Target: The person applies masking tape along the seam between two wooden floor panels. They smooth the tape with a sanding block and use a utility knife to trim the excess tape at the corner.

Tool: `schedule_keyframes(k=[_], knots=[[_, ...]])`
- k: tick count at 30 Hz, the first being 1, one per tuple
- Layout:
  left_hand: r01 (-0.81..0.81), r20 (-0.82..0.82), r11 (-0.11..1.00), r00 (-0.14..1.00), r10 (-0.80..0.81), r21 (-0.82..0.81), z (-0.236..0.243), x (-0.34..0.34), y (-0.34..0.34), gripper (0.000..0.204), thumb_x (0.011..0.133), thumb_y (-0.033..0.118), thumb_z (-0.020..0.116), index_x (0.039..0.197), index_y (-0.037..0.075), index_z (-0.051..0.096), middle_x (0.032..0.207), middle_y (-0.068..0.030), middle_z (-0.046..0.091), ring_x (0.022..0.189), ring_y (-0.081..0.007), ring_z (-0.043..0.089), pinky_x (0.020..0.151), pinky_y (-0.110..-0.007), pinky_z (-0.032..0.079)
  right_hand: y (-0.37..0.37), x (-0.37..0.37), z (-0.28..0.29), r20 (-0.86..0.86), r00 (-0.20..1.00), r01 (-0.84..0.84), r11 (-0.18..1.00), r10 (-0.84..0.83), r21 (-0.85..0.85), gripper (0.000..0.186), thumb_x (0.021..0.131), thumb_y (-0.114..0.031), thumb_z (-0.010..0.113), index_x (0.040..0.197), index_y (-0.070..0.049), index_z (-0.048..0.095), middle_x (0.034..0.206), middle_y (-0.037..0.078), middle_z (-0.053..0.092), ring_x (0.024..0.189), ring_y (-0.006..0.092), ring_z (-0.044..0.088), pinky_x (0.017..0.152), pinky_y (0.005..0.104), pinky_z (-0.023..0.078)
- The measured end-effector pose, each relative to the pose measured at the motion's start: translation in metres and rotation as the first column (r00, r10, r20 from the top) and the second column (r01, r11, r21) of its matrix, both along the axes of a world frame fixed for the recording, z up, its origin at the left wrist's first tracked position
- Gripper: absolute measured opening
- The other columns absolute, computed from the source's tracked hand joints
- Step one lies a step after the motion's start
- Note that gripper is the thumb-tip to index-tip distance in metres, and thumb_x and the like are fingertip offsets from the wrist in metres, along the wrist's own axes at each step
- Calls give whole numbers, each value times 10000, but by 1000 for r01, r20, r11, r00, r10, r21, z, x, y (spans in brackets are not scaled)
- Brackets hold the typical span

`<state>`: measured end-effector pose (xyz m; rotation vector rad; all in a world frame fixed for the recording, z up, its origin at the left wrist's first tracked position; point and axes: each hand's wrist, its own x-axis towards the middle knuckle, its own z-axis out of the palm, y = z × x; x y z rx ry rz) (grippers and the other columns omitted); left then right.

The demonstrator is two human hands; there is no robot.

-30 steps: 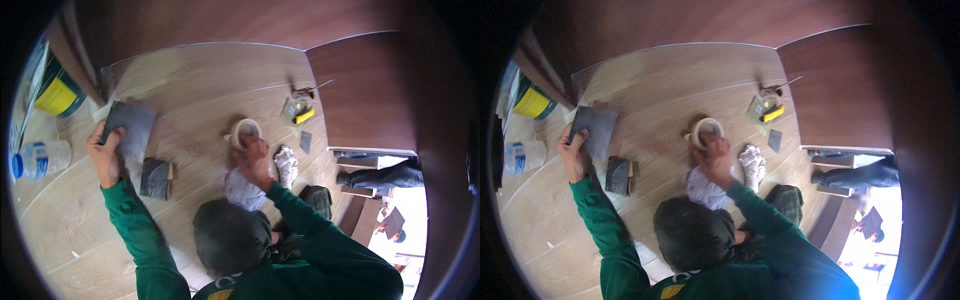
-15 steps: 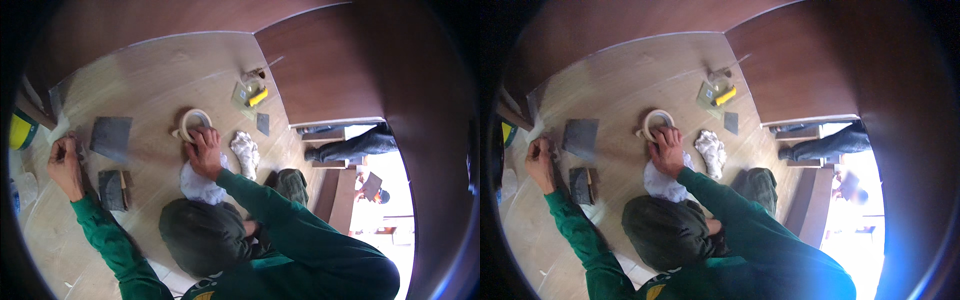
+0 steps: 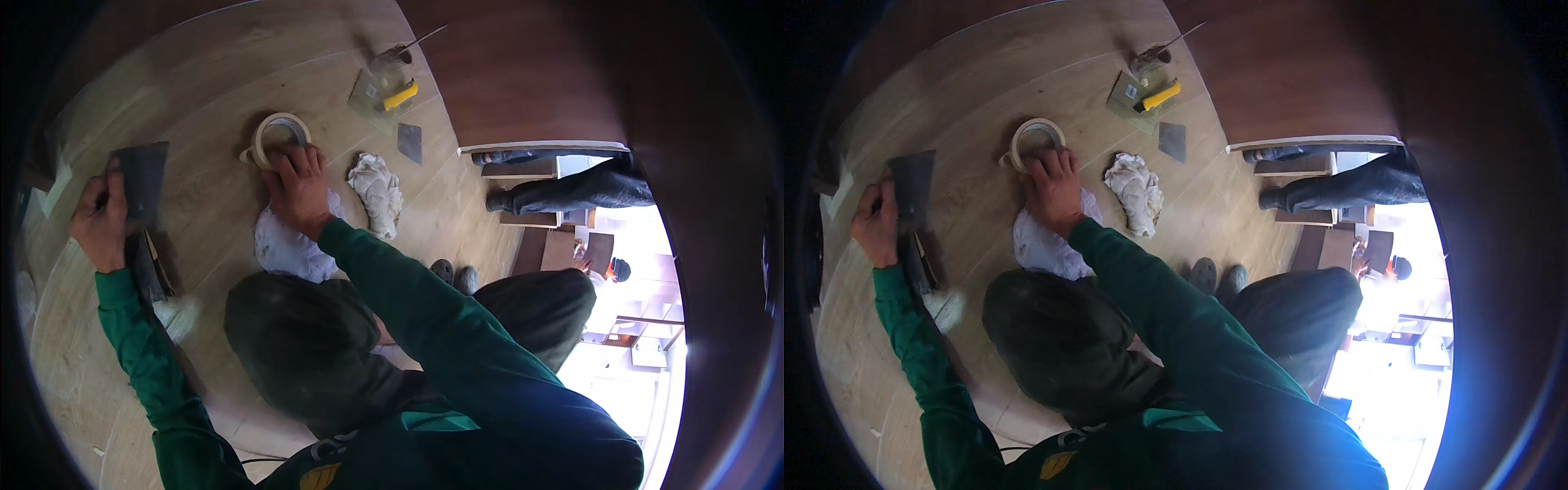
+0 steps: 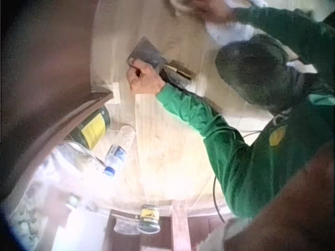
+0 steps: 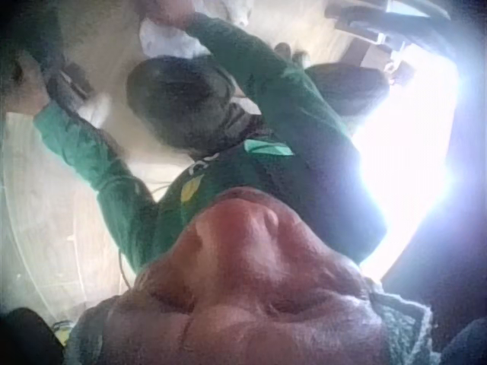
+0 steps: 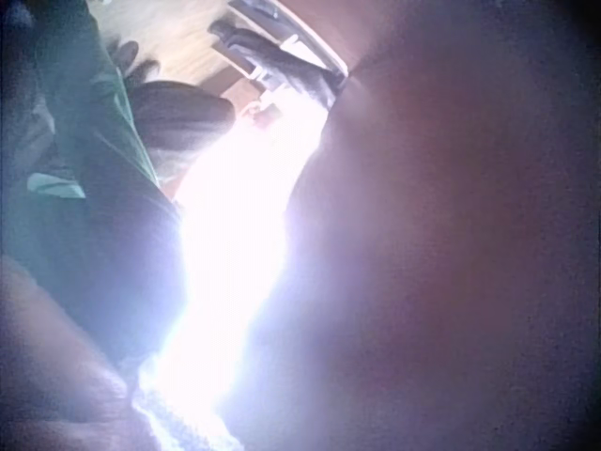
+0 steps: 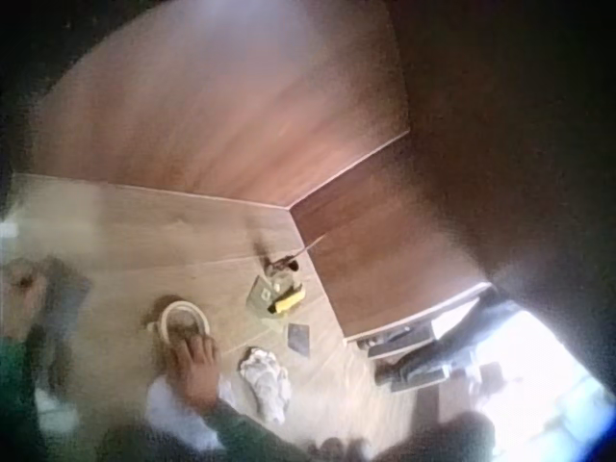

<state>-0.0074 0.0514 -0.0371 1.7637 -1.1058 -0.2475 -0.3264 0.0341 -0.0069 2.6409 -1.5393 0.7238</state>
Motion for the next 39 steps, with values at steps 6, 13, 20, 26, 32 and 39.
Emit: schedule_keyframes(k=[6,13,20,26,32,39], knots=[[68,12,998,998,-68,-10,11,-18,10,272,894,267,736,741,49,681,589,-57,580,550,-98,487,569,-264,453,13,-15,32,75,997,-22,1000,21,9,242,826,-70,707,1045,-21,616,1018,160,609,1000,422,545,907,510,422],[93,23,993,996,-91,-72,19,-24,7,285,886,202,741,684,40,621,578,-74,555,527,-105,459,526,-267,424,15,-61,32,-4,1000,-11,992,12,129,336,785,-63,734,1095,-14,614,1074,159,603,1037,393,557,923,468,467],[76,-7,997,997,-76,18,22,-23,15,313,891,168,746,654,37,588,548,-50,487,528,-79,418,508,-260,378,5,-84,57,19,994,102,979,-107,179,388,793,-95,756,1158,-34,639,1126,168,631,1090,389,578,943,450,481],[76,44,995,996,-79,59,30,-23,17,308,909,188,731,663,48,611,542,-52,524,506,-91,465,509,-273,400,-65,-190,54,258,766,494,795,-590,351,388,855,-148,684,1200,24,642,1037,163,733,893,253,720,811,357,546],[30,64,998,997,-33,47,14,-20,20,322,932,221,715,676,56,609,558,-58,558,501,-121,485,515,-298,423,-164,-211,46,489,593,336,748,-640,572,625,852,-224,706,1345,84,478,1109,176,707,847,250,717,697,325,555],[58,113,998,992,-60,23,2,-14,27,325,946,118,688,664,21,557,586,-41,456,543,-107,389,510,-274,359,-236,-186,30,517,626,308,795,-583,524,527,815,-188,776,1221,41,530,992,134,708,705,195,681,560,289,528]])
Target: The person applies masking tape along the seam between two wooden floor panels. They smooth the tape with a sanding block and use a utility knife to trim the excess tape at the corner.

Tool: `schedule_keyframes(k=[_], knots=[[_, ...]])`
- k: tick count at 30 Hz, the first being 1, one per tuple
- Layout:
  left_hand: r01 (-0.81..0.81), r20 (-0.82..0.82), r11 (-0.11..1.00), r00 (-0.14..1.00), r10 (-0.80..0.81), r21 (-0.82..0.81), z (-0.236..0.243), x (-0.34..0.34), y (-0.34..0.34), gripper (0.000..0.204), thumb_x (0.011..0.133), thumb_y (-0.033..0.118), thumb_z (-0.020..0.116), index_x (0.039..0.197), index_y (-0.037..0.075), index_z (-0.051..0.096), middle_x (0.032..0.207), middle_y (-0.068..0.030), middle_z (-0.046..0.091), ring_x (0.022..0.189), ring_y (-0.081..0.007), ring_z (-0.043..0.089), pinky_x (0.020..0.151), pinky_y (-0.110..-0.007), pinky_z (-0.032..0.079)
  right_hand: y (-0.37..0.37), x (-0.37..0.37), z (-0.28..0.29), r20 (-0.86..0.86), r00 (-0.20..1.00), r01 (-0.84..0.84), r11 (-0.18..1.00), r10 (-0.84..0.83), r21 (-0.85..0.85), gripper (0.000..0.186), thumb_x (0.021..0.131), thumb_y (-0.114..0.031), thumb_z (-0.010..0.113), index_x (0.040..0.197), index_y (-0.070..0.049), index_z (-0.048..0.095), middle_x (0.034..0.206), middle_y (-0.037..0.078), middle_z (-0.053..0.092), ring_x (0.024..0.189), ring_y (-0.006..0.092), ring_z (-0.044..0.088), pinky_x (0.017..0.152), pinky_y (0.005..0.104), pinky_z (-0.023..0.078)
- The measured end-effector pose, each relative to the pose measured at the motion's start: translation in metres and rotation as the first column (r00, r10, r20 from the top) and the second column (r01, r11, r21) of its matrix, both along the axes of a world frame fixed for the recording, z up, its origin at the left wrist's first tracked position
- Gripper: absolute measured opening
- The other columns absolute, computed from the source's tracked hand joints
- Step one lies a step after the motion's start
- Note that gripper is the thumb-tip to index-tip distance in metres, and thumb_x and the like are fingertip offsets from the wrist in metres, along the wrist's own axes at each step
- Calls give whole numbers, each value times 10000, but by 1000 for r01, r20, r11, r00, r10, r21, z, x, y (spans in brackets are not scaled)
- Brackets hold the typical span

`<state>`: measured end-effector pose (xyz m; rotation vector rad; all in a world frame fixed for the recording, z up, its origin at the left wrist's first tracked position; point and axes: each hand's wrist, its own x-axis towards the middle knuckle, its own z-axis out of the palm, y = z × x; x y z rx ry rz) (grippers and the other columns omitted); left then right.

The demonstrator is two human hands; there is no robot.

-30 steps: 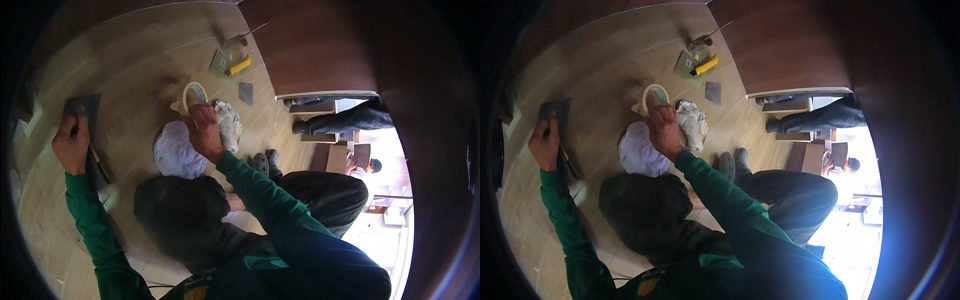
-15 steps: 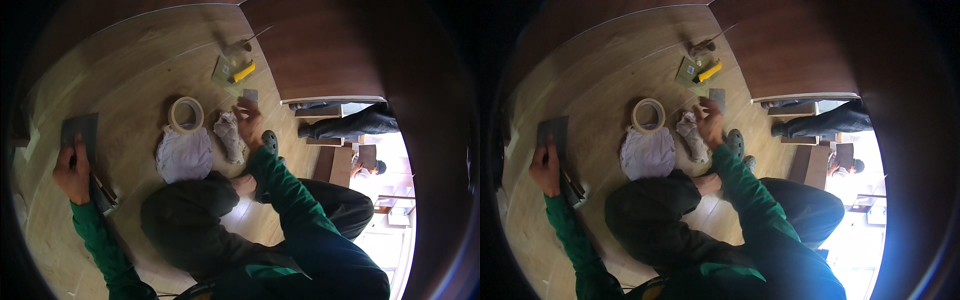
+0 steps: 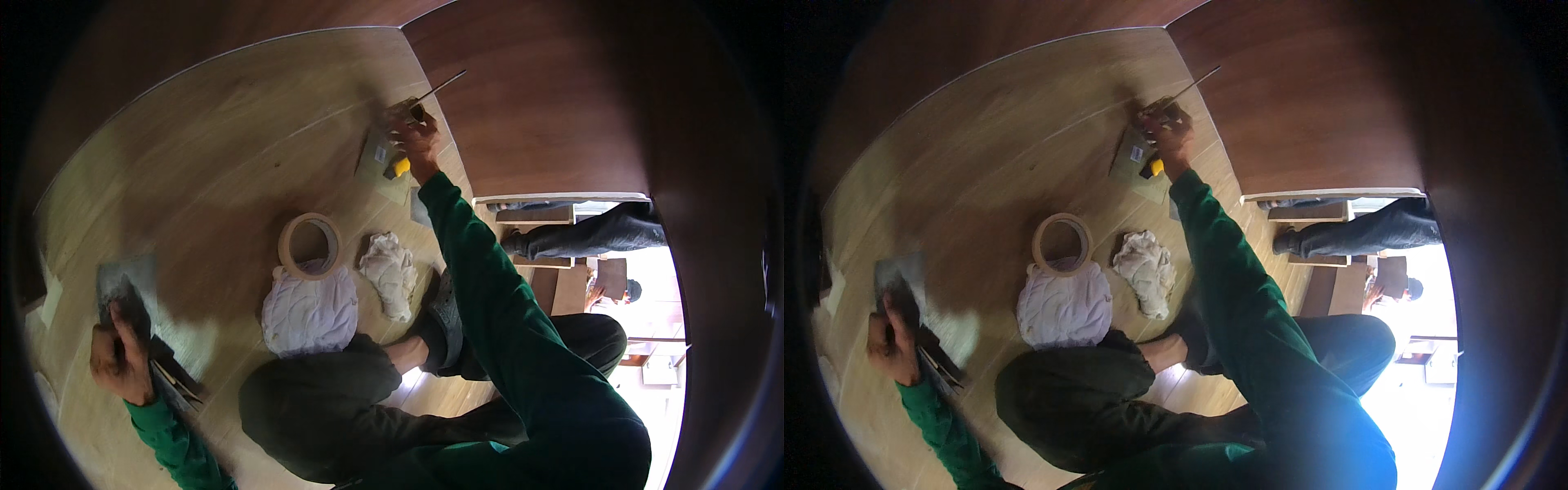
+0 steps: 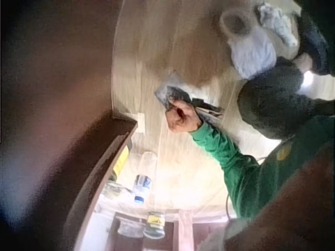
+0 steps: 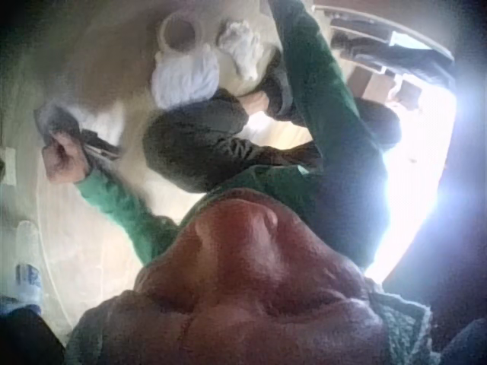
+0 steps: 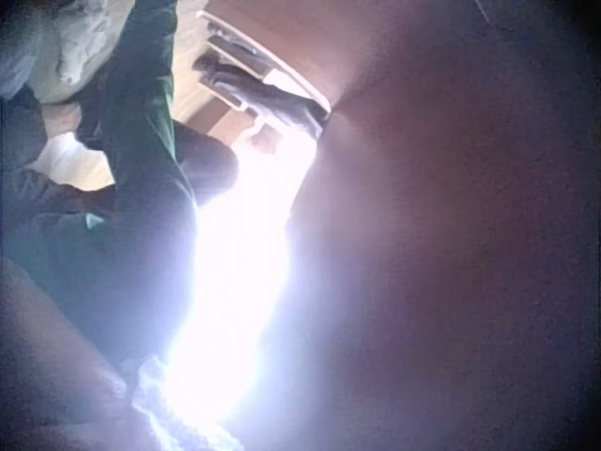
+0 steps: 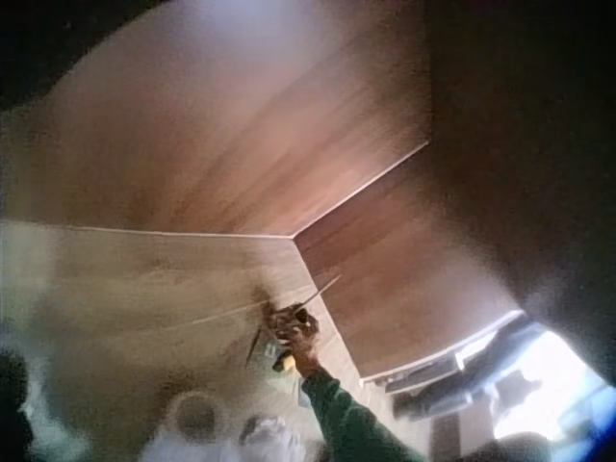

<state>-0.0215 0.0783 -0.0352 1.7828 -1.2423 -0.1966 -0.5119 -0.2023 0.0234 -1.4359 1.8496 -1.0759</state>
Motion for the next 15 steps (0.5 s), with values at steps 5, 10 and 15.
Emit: schedule_keyframes(k=[5,10,15], knots=[[-33,97,993,995,22,110,4,1,8,285,969,96,650,721,-38,607,613,-68,499,559,-126,438,542,-293,390,-31,-16,-12,-75,996,-49,997,45,-54,365,786,-151,789,1047,26,604,843,103,704,653,176,663,557,299,528],[5,267,1000,964,1,-22,-8,16,16,185,959,100,671,803,1,673,639,-81,541,543,-155,480,521,-310,405,-70,-22,-6,-93,995,-31,999,30,-10,317,803,-163,787,1027,1,635,884,87,711,710,170,674,576,318,527],[-45,258,994,964,70,-101,-54,75,47,167,965,113,666,978,-36,741,841,-91,729,699,-147,653,664,-261,526,-79,-49,3,69,995,-81,996,78,40,650,798,-224,841,1276,55,501,994,116,711,783,208,703,638,319,548]])
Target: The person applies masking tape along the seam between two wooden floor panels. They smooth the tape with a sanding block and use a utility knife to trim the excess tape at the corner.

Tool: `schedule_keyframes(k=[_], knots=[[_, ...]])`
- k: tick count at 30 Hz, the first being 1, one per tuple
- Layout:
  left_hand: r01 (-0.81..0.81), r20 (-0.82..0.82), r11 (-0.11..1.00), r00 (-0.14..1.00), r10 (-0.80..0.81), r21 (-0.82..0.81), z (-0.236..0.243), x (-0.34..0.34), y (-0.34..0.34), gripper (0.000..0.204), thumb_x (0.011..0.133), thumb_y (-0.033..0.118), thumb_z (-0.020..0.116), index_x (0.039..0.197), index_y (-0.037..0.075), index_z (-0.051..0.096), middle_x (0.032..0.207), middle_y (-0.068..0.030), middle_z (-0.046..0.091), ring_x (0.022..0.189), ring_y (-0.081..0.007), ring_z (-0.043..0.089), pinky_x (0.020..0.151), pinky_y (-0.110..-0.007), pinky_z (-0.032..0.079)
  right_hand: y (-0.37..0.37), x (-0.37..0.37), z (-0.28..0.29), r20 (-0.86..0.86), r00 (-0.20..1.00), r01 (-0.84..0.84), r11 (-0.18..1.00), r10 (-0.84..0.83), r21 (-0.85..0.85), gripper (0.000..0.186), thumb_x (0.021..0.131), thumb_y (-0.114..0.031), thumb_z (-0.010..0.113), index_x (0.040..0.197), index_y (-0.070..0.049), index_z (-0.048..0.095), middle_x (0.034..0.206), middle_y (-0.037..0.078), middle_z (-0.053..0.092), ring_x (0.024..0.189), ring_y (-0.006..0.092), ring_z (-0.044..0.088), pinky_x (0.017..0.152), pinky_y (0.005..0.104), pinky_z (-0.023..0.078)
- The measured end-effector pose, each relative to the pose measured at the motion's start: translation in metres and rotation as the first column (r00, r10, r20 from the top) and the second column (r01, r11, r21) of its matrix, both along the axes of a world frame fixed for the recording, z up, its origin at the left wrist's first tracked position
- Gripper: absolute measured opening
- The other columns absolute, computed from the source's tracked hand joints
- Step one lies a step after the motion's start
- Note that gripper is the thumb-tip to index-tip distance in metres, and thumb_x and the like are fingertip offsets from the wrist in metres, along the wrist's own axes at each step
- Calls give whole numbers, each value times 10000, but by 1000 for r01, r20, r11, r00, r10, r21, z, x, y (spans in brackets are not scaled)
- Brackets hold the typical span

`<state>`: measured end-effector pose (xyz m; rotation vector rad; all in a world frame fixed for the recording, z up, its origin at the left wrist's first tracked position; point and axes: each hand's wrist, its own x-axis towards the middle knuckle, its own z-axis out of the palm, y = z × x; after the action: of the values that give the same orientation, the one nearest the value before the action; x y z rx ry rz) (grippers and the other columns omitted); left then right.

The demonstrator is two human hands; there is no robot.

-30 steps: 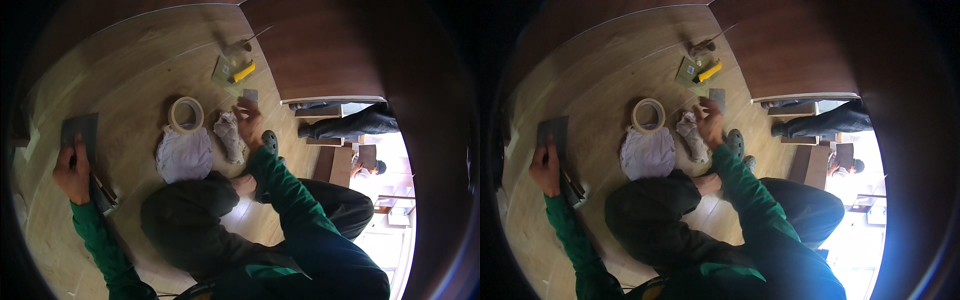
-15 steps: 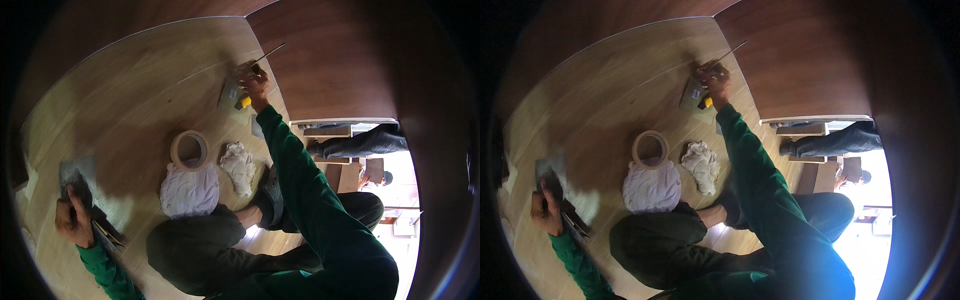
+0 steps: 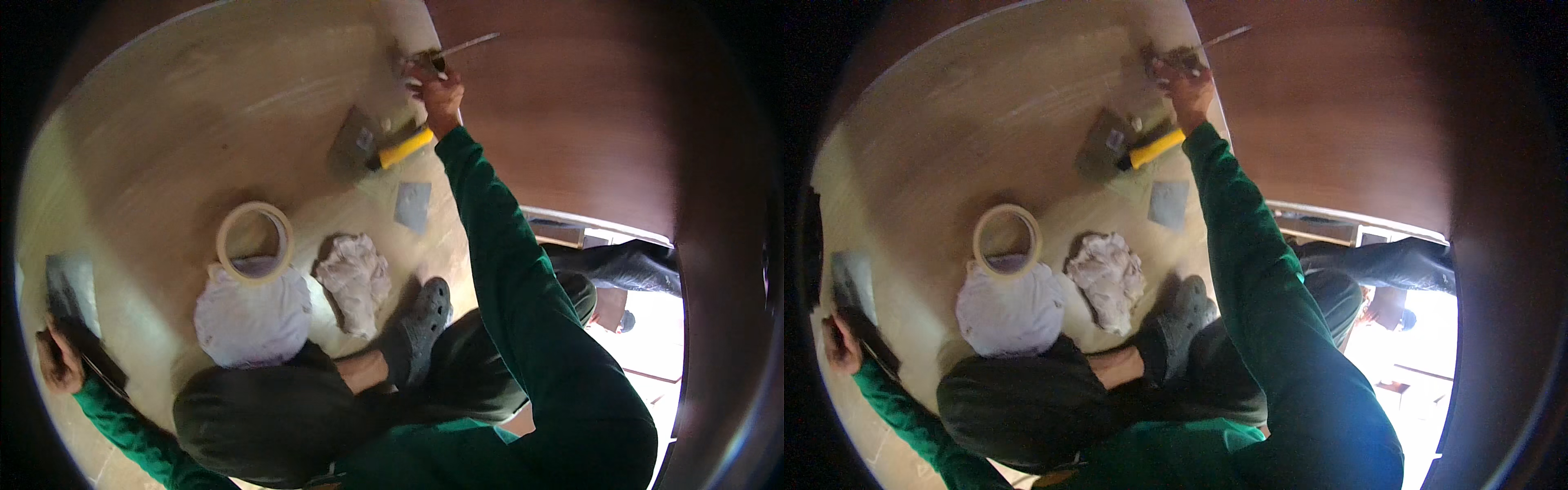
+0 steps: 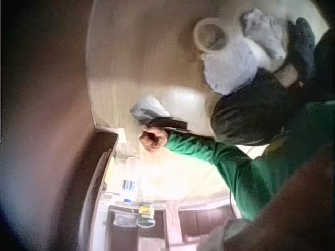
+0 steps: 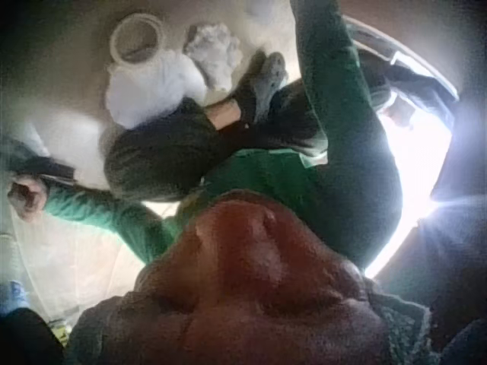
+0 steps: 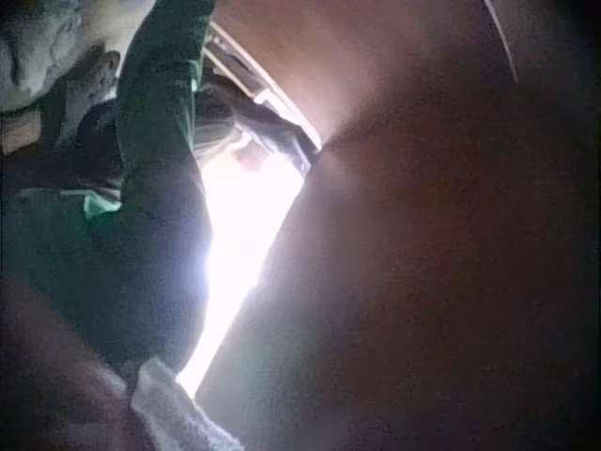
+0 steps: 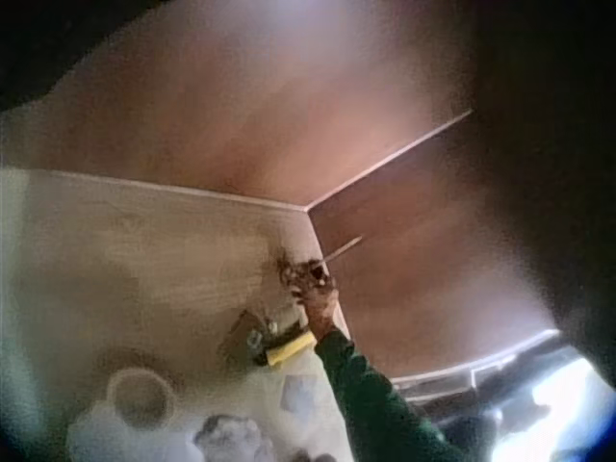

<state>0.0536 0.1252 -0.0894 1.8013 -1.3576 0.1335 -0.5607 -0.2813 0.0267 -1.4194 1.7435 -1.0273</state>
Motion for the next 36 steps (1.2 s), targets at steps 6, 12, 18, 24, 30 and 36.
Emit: schedule_keyframes(k=[6,12,18,24,30,36], knots=[[-302,-544,953,794,271,34,-41,27,-10,220,958,150,677,1030,-45,750,959,-104,766,804,-125,697,765,-244,550,90,-90,19,-462,885,-5,990,-61,-140,361,857,-140,735,1149,47,636,964,131,724,801,169,694,693,285,530],[-57,-445,996,895,21,-66,-11,-22,-38,237,995,173,615,1139,35,743,1059,-74,759,923,-102,688,827,-238,536,225,-83,11,-511,858,106,990,-44,93,405,853,-271,742,1101,44,686,928,152,732,826,191,687,770,319,541],[-146,-50,964,986,161,222,43,-64,-53,220,942,278,709,822,98,753,685,-44,682,598,-67,572,595,-242,472,324,53,29,-693,547,-404,873,470,273,670,805,-219,809,1384,-56,513,1089,95,644,967,226,650,839,367,529],[-82,-110,996,991,79,-21,65,-89,-69,429,914,229,747,613,49,500,549,-63,402,497,-143,358,477,-286,359,316,38,15,-731,572,-300,924,372,235,575,806,-51,685,1363,-56,541,1064,116,669,953,224,653,839,364,538],[-57,-130,998,990,57,8,69,-91,-68,419,907,195,750,605,48,500,543,-77,411,478,-170,359,466,-310,347,247,75,94,-105,984,-118,970,143,211,476,780,1,633,1254,24,606,1060,94,699,906,147,646,804,290,531],[-56,-122,998,991,54,-16,60,-81,-64,400,905,185,747,614,56,505,546,-82,465,464,-194,417,469,-333,368,133,107,117,-315,870,-326,922,379,210,564,777,-102,732,1289,60,558,1072,181,708,948,202,670,824,351,551]])
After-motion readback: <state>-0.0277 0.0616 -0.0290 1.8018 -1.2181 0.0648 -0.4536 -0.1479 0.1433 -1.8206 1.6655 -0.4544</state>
